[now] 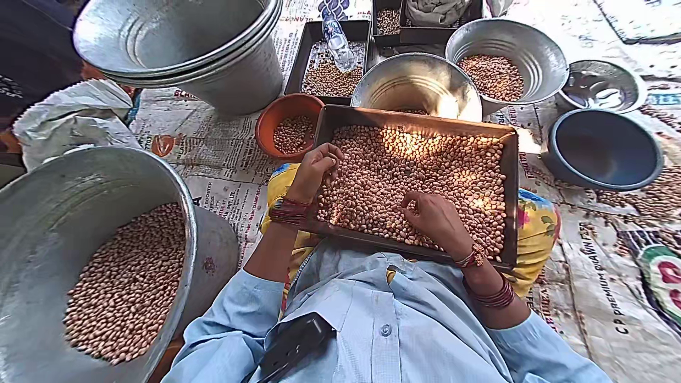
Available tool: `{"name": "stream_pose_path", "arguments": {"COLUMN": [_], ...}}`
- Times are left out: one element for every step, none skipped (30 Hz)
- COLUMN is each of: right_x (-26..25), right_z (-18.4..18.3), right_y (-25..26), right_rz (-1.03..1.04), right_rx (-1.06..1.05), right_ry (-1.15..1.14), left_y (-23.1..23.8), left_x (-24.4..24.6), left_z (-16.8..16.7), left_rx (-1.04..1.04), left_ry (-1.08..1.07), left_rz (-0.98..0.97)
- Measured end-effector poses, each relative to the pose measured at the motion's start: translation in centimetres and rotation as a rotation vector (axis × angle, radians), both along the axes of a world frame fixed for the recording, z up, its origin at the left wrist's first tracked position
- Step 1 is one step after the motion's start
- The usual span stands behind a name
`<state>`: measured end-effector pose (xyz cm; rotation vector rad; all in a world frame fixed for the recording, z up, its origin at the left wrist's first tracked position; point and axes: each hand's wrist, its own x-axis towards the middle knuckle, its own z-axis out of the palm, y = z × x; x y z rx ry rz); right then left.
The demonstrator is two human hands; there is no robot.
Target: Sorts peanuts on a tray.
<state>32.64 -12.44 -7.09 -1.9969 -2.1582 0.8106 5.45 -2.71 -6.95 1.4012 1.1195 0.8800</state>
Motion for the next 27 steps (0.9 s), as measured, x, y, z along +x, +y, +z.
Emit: {"name": "stream_pose_path", "arguments": {"right_x": [-0.1, -0.1, -0.2, -0.2, -0.2, -0.2, -0.2, -0.2, -0.2, -0.2, -0.3, -0.4, -0.5, -0.6, -0.9, -1.1, -1.4, -1.5, -1.6, -1.7, -1.7, -1.7, -1.8, -2.0, -2.4, -2.7, -3.1], "right_z": [0.1, 0.2, 0.2, 0.3, 0.3, 0.2, 0.2, 0.1, 0.1, 0.1, 0.1, 0.2, 0.2, 0.1, 0.1, 0.2, 0.2, 0.4, 0.6, 1.0, 1.3, 1.8, 2.2, 2.6, 3.2, 3.7, 4.0], "right_y": [0.2, 0.3, 0.3, 0.3, 0.3, 0.3, 0.2, 0.2, 0.2, 0.3, 0.4, 0.5, 0.5, 0.5, 0.6, 0.7, 0.8, 0.9, 1.1, 1.1, 1.1, 0.9, 0.7, 0.5, 0.4, 0.2, 0.0], "right_rz": [0.003, 0.004, 0.004, 0.006, 0.008, 0.010, 0.010, 0.012, 0.014, 0.017, 0.019, 0.017, 0.015, 0.010, 0.005, 0.001, 0.002, 0.009, 0.020, 0.034, 0.046, 0.052, 0.058, 0.066, 0.074, 0.094, 0.120], "right_rx": [-0.024, -0.048, -0.060, -0.059, -0.053, -0.042, -0.033, -0.030, -0.028, -0.035, -0.044, -0.049, -0.045, -0.044, -0.043, -0.046, -0.052, -0.057, -0.064, -0.058, -0.023, 0.040, 0.128, 0.214, 0.249, 0.269, 0.293], "right_ry": [-0.002, -0.004, 0.001, 0.006, 0.011, 0.016, 0.023, 0.025, 0.030, 0.030, 0.028, 0.022, 0.018, 0.016, 0.010, -0.004, -0.022, -0.036, -0.042, -0.039, -0.022, 0.008, 0.041, 0.080, 0.118, 0.146, 0.165], "left_y": [-0.1, -0.6, -1.3, -2.0, -2.4, -2.6, -2.7, -2.7, -2.6, -2.6, -2.7, -2.6, -2.6, -2.6, -2.6, -2.6, -2.6, -2.6, -2.7, -3.0, -3.2, -3.4, -3.6, -3.9, -4.1, -4.3, -4.6], "left_x": [-0.3, -0.3, -0.2, 0.1, 0.5, 0.8, 1.2, 1.5, 1.7, 1.8, 2.0, 2.1, 2.1, 2.2, 2.1, 2.0, 1.9, 1.8, 1.8, 1.9, 2.2, 2.7, 3.4, 4.1, 4.9, 5.6, 6.3], "left_z": [0.1, 0.1, 0.1, 0.1, -0.1, -0.4, -0.6, -0.8, -1.0, -1.2, -1.4, -1.5, -1.5, -1.4, -1.2, -1.2, -1.2, -1.1, -1.0, -0.9, -0.8, -0.6, -0.5, -0.3, -0.1, 0.1, 0.4], "left_rx": [0.007, 0.020, 0.043, 0.070, 0.110, 0.151, 0.180, 0.192, 0.182, 0.175, 0.175, 0.183, 0.175, 0.159, 0.136, 0.117, 0.079, 0.015, -0.064, -0.145, -0.211, -0.254, -0.277, -0.288, -0.302, -0.323, -0.364], "left_ry": [0.057, 0.153, 0.277, 0.391, 0.485, 0.570, 0.648, 0.721, 0.777, 0.807, 0.820, 0.830, 0.837, 0.840, 0.829, 0.785, 0.689, 0.550, 0.370, 0.192, 0.069, 0.026, 0.026, 0.044, 0.058, 0.040, 0.010], "left_rz": [0.008, 0.005, -0.004, -0.016, -0.022, -0.021, -0.019, -0.020, -0.023, -0.025, -0.019, -0.017, -0.022, -0.029, -0.036, -0.044, -0.063, -0.097, -0.148, -0.202, -0.258, -0.329, -0.402, -0.483, -0.562, -0.619, -0.651]}}
